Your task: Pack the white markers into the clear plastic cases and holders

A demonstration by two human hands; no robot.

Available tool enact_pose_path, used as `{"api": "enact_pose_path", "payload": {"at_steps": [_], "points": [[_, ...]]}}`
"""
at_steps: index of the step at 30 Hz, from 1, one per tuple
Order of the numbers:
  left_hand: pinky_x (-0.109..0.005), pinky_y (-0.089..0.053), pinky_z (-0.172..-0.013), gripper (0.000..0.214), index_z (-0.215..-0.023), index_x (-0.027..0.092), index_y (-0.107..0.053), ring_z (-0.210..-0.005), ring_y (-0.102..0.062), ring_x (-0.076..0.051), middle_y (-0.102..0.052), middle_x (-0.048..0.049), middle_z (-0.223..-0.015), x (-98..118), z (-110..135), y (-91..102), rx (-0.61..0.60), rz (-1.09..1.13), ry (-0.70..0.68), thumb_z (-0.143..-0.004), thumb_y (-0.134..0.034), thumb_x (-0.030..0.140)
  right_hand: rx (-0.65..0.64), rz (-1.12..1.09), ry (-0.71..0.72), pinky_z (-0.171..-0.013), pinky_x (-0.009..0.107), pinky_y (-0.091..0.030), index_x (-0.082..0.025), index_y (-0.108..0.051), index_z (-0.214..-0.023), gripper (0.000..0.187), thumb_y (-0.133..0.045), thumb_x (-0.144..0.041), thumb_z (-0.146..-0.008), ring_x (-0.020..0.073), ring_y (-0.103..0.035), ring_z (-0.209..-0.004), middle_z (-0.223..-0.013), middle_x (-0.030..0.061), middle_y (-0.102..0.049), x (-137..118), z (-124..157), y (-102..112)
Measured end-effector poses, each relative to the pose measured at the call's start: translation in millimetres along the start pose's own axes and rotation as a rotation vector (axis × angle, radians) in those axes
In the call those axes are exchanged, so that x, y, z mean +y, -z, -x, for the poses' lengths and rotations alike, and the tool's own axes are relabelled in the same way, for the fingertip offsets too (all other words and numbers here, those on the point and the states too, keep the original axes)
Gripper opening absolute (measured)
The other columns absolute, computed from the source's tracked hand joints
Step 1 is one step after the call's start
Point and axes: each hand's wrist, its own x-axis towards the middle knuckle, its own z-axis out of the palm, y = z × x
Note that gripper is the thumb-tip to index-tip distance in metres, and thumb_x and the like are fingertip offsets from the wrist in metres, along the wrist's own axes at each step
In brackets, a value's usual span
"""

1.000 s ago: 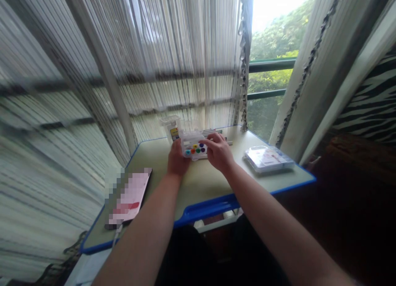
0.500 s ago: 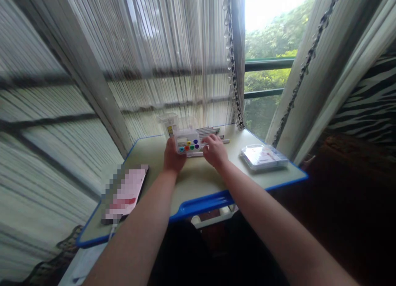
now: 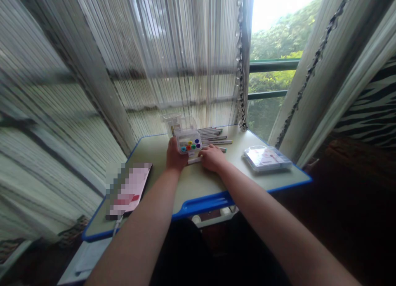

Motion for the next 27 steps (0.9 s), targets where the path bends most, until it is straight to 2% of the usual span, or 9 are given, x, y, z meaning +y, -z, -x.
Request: {"api": "enact_pose_path", "payload": {"at_steps": [3,6,11,17,21,24,27], "points": [[-0.045,-0.054,-0.082,0.032,-0.097,0.022,-0.053,-0.095,-0.061,-0.026,-0.06,-0.0087,-0.095,3,0,-0.6,0.064,-0.016,0.032,-0.068,-0.065,0.015,-0.021,0.009,-0.024,-0.083,0.041,-0.041,-0.022,-0.072,-0.086,0.021,-0.055,-0.016,-0.075,0.027,-0.053,-0.097,-0.098,0.0097,-0.07,1,0,3],[-0.044,-0.053,-0.081,0.03,-0.095,0.021,-0.052,-0.092,-0.061,-0.025,-0.06,-0.0079,-0.093,6,-1,-0.8,0.056,-0.028,0.042,-0.068,-0.065,0.017,-0.026,-0.003,-0.003,-0.083,0.04,-0.038,-0.023,-0.072,-0.082,0.02,-0.054,-0.017,-0.076,0.0261,-0.051,-0.097,-0.095,0.0084,-0.069,3,1,8],[-0.043,-0.052,-0.083,0.03,-0.095,0.02,-0.052,-0.095,-0.06,-0.026,-0.06,-0.0087,-0.095,4,-1,-0.3,0.045,0.03,0.055,-0.068,-0.065,0.019,0.083,-0.115,-0.084,-0.087,0.038,-0.032,-0.025,-0.073,-0.084,0.027,-0.049,-0.014,-0.078,0.0233,-0.045,-0.1,-0.098,0.0037,-0.069,8,1,13],[-0.042,-0.052,-0.082,0.031,-0.096,0.022,-0.051,-0.094,-0.06,-0.025,-0.059,-0.0069,-0.095,0,0,-1.0,0.08,0.044,0.054,-0.068,-0.064,0.02,0.287,-0.344,-0.09,-0.082,0.031,-0.038,-0.021,-0.067,-0.083,0.031,-0.042,-0.004,-0.074,0.0199,-0.05,-0.084,-0.089,0.0043,-0.069,13,-5,7],[-0.042,-0.053,-0.081,0.032,-0.096,0.022,-0.05,-0.091,-0.06,-0.024,-0.059,-0.0055,-0.093,1,0,-1.8,0.091,0.026,0.038,-0.067,-0.063,0.017,0.522,-0.444,-0.13,-0.077,0.032,-0.041,-0.021,-0.06,-0.084,0.024,-0.042,-0.009,-0.075,0.0213,-0.053,-0.083,-0.085,0.0056,-0.065,13,-4,9],[-0.042,-0.053,-0.081,0.031,-0.096,0.021,-0.05,-0.09,-0.061,-0.023,-0.06,-0.0058,-0.092,2,1,-1.7,0.083,0.009,0.032,-0.067,-0.062,0.016,0.732,-0.504,-0.05,-0.083,0.036,-0.043,-0.02,-0.057,-0.089,0.017,-0.042,-0.02,-0.084,0.0219,-0.055,-0.088,-0.09,0.0074,-0.063,7,1,16],[-0.04,-0.053,-0.082,0.031,-0.098,0.021,-0.05,-0.092,-0.061,-0.023,-0.061,-0.0069,-0.095,5,2,-1.7,0.064,0.002,0.019,-0.069,-0.06,0.016,0.858,-0.525,0.101,-0.09,0.04,-0.044,-0.021,-0.055,-0.099,0.018,-0.042,-0.03,-0.09,0.0227,-0.056,-0.099,-0.098,0.0082,-0.062,-3,9,27]]}}
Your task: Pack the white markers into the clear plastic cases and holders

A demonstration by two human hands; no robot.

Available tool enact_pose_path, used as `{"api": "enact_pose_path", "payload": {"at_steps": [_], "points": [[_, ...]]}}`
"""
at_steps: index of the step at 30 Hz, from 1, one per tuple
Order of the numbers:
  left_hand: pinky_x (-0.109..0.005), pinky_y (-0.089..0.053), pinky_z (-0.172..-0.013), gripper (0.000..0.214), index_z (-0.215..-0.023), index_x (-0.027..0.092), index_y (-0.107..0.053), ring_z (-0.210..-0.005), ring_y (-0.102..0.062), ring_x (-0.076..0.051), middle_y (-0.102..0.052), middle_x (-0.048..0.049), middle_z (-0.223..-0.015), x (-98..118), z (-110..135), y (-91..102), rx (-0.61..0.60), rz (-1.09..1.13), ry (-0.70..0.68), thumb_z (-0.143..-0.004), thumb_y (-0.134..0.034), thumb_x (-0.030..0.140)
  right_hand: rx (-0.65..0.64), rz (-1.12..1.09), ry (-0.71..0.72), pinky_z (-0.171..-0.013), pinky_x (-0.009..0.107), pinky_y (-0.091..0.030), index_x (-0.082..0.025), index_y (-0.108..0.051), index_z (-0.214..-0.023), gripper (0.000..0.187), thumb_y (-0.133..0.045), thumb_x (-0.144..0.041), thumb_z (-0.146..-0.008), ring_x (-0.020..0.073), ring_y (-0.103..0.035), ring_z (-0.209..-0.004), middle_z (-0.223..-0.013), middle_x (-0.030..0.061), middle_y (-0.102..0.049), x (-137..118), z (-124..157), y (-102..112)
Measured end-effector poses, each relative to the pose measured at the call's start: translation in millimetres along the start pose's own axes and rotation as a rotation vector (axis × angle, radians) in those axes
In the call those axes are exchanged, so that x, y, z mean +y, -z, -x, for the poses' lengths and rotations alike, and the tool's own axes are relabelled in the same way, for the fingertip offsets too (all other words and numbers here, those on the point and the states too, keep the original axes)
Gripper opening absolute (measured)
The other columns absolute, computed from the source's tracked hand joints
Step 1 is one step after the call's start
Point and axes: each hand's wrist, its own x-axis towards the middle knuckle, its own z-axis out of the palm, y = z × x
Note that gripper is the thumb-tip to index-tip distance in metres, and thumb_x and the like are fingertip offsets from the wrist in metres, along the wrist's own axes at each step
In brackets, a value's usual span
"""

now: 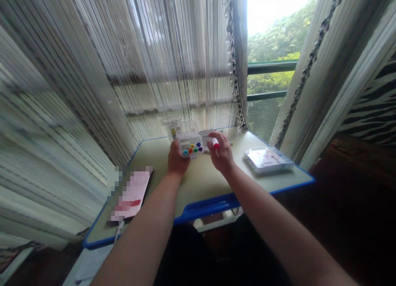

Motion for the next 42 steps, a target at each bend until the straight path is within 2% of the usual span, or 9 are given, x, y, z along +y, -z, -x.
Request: {"api": "enact_pose_path", "payload": {"at_steps": [3,6,11,17,23,26,29,37,42], "points": [[-0.04,-0.052,-0.084,0.03,-0.1,0.021,-0.05,-0.094,-0.061,-0.023,-0.062,-0.0084,-0.097,3,1,-0.9,-0.009,-0.008,-0.023,-0.072,-0.06,0.018,0.01,-0.085,0.127,-0.094,0.043,-0.045,-0.023,-0.053,-0.108,0.021,-0.044,-0.03,-0.091,0.0236,-0.055,-0.107,-0.107,0.009,-0.059,-14,1,5],[-0.04,-0.052,-0.084,0.028,-0.1,0.021,-0.05,-0.095,-0.061,-0.023,-0.062,-0.008,-0.098,5,0,-2.5,-0.028,-0.017,-0.023,-0.074,-0.061,0.02,0.076,-0.175,0.171,-0.09,0.045,-0.048,-0.026,-0.049,-0.118,0.027,-0.041,-0.031,-0.093,0.0243,-0.053,-0.111,-0.115,0.0097,-0.054,-19,4,5],[-0.038,-0.053,-0.082,0.025,-0.098,0.02,-0.051,-0.094,-0.061,-0.023,-0.063,-0.0074,-0.097,9,-3,-3.2,-0.075,-0.029,0.011,-0.075,-0.061,0.023,0.121,-0.186,0.221,-0.075,0.041,-0.052,-0.03,-0.047,-0.117,0.024,-0.038,-0.03,-0.095,0.0202,-0.056,-0.091,-0.106,0.0062,-0.054,-15,7,-1],[-0.038,-0.053,-0.083,0.025,-0.099,0.019,-0.05,-0.096,-0.062,-0.023,-0.062,-0.0085,-0.098,12,-4,-1.0,-0.067,-0.059,-0.034,-0.076,-0.06,0.021,0.131,-0.172,0.15,-0.066,0.032,-0.052,-0.024,-0.048,-0.111,0.018,-0.04,-0.029,-0.096,0.0147,-0.058,-0.075,-0.098,0.0059,-0.056,-19,6,1],[-0.038,-0.053,-0.081,0.023,-0.098,0.019,-0.048,-0.093,-0.062,-0.023,-0.062,-0.0097,-0.096,14,-3,0.6,-0.087,-0.081,-0.04,-0.078,-0.058,0.024,-0.005,-0.079,0.106,-0.054,0.026,-0.046,-0.021,-0.051,-0.1,0.015,-0.047,-0.033,-0.093,0.0098,-0.054,-0.059,-0.094,0.0048,-0.061,-22,5,-1],[-0.038,-0.052,-0.079,0.027,-0.1,0.019,-0.046,-0.091,-0.062,-0.023,-0.061,-0.0099,-0.096,13,-2,0.6,-0.077,-0.077,-0.051,-0.078,-0.059,0.028,-0.126,-0.009,0.053,-0.063,0.026,-0.047,-0.021,-0.055,-0.094,0.015,-0.052,-0.035,-0.09,0.0135,-0.06,-0.07,-0.089,0.0045,-0.064,-22,5,-4],[-0.039,-0.052,-0.077,0.03,-0.1,0.019,-0.045,-0.088,-0.061,-0.024,-0.06,-0.0096,-0.095,11,-2,-0.2,-0.083,-0.082,-0.051,-0.076,-0.06,0.028,-0.221,0.032,0.021,-0.07,0.027,-0.047,-0.022,-0.058,-0.095,0.014,-0.055,-0.033,-0.088,0.0168,-0.063,-0.081,-0.091,0.0048,-0.067,-21,4,-6],[-0.037,-0.049,-0.076,0.027,-0.097,0.019,-0.046,-0.088,-0.06,-0.024,-0.058,-0.0093,-0.092,12,-2,0.6,-0.102,-0.011,-0.055,-0.077,-0.061,0.029,-0.309,0.023,0.025,-0.071,0.026,-0.046,-0.021,-0.061,-0.102,0.02,-0.058,-0.03,-0.085,0.017,-0.061,-0.082,-0.096,0.0057,-0.066,-21,4,-4],[-0.039,-0.049,-0.077,0.026,-0.097,0.017,-0.045,-0.089,-0.059,-0.026,-0.057,-0.0114,-0.093,12,-2,1.2,-0.125,-0.035,-0.046,-0.077,-0.058,0.027,-0.316,0.017,0.01,-0.062,0.023,-0.043,-0.02,-0.064,-0.101,0.019,-0.055,-0.027,-0.086,0.0117,-0.056,-0.066,-0.089,0.0043,-0.064,-23,4,-4]]}}
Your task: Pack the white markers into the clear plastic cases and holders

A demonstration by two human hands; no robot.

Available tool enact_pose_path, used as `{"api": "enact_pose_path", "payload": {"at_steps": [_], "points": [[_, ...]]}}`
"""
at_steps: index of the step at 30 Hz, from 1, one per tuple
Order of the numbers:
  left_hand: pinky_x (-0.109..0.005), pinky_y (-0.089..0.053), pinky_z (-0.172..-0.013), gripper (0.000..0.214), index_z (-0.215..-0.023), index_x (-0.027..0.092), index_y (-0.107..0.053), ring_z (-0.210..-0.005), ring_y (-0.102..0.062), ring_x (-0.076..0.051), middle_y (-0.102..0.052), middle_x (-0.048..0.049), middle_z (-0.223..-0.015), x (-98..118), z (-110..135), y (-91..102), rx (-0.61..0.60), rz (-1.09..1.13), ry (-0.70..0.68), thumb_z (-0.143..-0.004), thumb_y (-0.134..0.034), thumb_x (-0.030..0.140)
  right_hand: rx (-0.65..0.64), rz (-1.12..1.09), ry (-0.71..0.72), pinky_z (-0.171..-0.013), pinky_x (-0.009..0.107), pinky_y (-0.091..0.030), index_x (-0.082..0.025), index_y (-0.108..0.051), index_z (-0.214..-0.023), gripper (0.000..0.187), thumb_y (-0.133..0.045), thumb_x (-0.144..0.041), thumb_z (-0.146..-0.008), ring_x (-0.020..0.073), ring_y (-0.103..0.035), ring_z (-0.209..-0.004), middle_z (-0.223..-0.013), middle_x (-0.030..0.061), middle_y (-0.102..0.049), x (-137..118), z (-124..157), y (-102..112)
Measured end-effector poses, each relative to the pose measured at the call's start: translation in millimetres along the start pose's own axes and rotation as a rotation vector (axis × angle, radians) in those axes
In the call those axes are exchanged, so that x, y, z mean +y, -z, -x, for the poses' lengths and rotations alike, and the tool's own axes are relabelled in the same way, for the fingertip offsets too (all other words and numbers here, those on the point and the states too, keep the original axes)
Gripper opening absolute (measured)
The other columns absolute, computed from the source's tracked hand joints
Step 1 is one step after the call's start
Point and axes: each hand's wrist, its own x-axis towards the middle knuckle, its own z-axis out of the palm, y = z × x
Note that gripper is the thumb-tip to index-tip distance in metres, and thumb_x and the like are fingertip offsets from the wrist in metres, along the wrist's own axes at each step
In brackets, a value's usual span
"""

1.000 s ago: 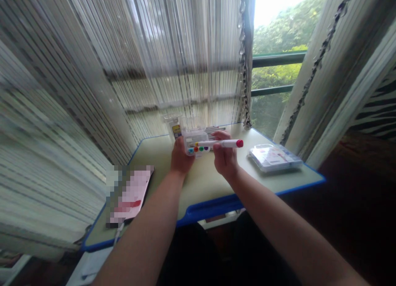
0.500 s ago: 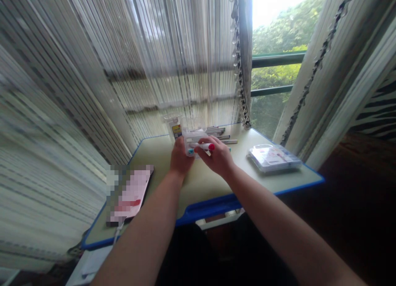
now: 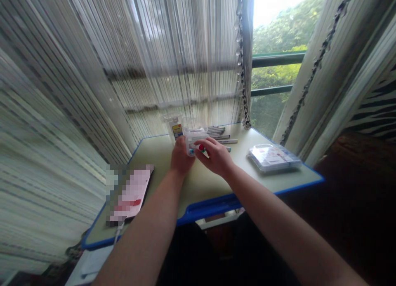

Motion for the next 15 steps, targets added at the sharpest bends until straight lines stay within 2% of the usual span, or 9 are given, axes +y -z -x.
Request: {"api": "enact_pose_path", "payload": {"at_steps": [4,9,15], "points": [[-0.038,-0.049,-0.079,0.027,-0.097,0.017,-0.044,-0.091,-0.059,-0.025,-0.057,-0.0113,-0.093,-2.3,-0.6,-2.0,0.004,0.016,-0.006,-0.076,-0.059,0.025,0.009,-0.008,0.006,-0.059,0.023,-0.042,-0.018,-0.066,-0.1,0.02,-0.055,-0.026,-0.085,0.0099,-0.052,-0.06,-0.085,0.004,-0.063,-1.2,-0.4,0.0],[-0.038,-0.05,-0.081,0.031,-0.099,0.019,-0.043,-0.092,-0.059,-0.024,-0.057,-0.0106,-0.096,-2.4,-1.2,-3.6,0.023,0.003,-0.015,-0.075,-0.061,0.026,-0.001,-0.022,0.005,-0.062,0.024,-0.044,-0.019,-0.065,-0.104,0.024,-0.054,-0.021,-0.082,0.0108,-0.053,-0.062,-0.087,0.0039,-0.063,0.7,0.6,0.9],[-0.038,-0.051,-0.078,0.024,-0.095,0.019,-0.043,-0.089,-0.061,-0.024,-0.059,-0.0099,-0.093,1.9,-1.4,-1.0,0.006,-0.044,-0.004,-0.076,-0.058,0.024,0.066,-0.027,-0.016,-0.061,0.024,-0.045,-0.018,-0.066,-0.096,0.017,-0.056,-0.026,-0.085,0.0108,-0.053,-0.065,-0.089,0.0051,-0.06,2.1,-0.5,-2.0]]}}
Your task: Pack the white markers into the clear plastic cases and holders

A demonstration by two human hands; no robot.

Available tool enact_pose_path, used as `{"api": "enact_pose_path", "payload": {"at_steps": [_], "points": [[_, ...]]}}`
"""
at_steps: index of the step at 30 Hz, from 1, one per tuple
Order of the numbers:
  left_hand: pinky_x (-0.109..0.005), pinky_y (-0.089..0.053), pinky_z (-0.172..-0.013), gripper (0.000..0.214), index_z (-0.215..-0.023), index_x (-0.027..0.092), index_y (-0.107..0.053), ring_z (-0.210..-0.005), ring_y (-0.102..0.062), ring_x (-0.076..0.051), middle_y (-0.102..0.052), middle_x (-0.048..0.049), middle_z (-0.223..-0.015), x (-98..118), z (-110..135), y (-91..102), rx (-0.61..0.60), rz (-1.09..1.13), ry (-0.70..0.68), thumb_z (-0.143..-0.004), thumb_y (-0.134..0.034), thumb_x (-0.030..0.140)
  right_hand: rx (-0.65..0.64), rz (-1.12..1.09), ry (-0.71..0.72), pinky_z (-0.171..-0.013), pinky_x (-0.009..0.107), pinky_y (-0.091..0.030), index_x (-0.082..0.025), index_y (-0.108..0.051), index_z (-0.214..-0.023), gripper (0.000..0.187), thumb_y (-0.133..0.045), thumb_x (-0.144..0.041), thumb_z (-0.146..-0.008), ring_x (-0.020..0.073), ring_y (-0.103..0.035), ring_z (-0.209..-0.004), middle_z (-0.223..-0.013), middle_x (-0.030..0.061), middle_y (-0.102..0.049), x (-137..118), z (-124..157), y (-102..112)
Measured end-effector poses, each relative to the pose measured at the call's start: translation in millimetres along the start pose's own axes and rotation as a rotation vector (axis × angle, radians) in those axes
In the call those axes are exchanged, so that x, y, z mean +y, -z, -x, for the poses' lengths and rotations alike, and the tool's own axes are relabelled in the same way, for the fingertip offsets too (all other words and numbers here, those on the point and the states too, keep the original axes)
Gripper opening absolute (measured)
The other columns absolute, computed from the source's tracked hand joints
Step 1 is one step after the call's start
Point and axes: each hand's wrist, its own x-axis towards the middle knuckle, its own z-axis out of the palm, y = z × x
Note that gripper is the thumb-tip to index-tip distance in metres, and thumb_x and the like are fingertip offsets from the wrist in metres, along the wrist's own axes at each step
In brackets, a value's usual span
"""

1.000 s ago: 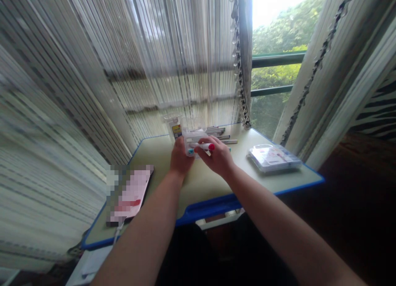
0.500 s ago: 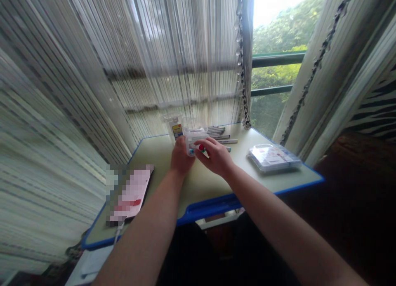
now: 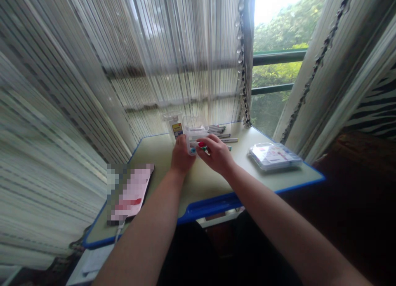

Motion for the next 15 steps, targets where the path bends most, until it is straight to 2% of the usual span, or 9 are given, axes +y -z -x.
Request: {"api": "enact_pose_path", "payload": {"at_steps": [6,15], "points": [[-0.037,-0.052,-0.075,0.028,-0.095,0.02,-0.045,-0.089,-0.062,-0.024,-0.061,-0.0094,-0.094,1.7,-1.5,-0.5,-0.003,-0.006,0.043,-0.072,-0.06,0.026,0.012,0.024,-0.026,-0.067,0.025,-0.047,-0.019,-0.066,-0.087,0.014,-0.061,-0.032,-0.084,0.0123,-0.054,-0.068,-0.084,0.0036,-0.058,3.9,-1.2,-4.4],[-0.038,-0.052,-0.078,0.034,-0.098,0.019,-0.044,-0.09,-0.061,-0.025,-0.06,-0.0104,-0.095,-4.1,-0.7,-2.5,0.006,-0.012,0.002,-0.07,-0.063,0.023,-0.031,0.028,-0.01,-0.074,0.027,-0.048,-0.02,-0.069,-0.096,0.016,-0.062,-0.027,-0.083,0.0146,-0.058,-0.077,-0.088,0.0048,-0.059,7.1,-0.6,-6.4]]}}
